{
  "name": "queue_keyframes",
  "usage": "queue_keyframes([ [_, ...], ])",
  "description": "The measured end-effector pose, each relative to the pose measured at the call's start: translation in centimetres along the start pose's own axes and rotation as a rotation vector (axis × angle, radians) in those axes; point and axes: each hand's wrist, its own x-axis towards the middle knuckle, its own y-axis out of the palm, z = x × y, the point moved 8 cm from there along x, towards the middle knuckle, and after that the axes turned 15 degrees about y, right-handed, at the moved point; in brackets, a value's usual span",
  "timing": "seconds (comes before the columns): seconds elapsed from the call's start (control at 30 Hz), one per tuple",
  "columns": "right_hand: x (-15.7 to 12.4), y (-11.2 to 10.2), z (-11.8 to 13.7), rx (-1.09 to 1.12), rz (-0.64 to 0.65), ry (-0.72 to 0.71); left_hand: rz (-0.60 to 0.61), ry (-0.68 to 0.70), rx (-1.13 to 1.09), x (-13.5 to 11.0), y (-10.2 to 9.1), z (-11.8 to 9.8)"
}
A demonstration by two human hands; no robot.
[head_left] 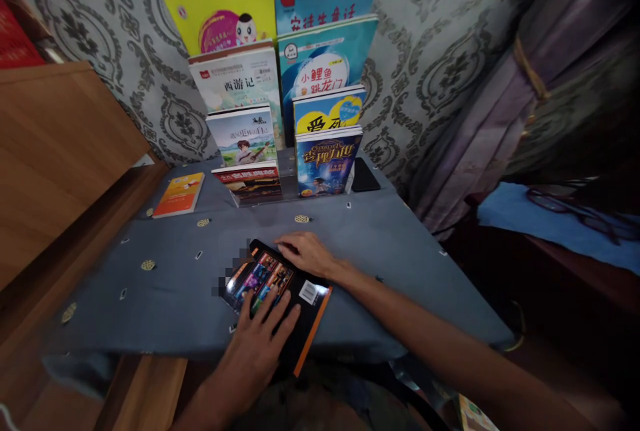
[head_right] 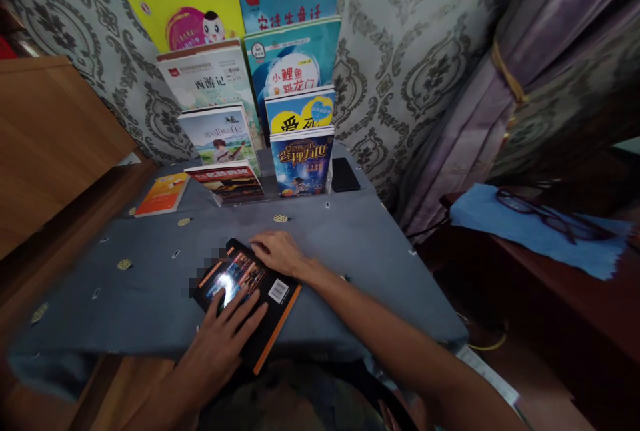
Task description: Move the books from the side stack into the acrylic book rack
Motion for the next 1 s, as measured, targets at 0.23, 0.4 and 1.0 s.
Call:
queue_keyframes([
  [0.23,0.3,0.3,-0.1,0.3,0.181,-0.027,-0.106,0.04,-0.083,0.2,-2.7,1.1],
  [0.4,0.5,1.1,-0.7,0.531,0.322,0.026,-0.358,0.041,-0.253,1.2,-7.9,2.9],
  [1.0,-0.2,3.5,0.0,1.103,0.693,0.211,-0.866,-0.498,-0.276,1.9,-15.9,14.0],
])
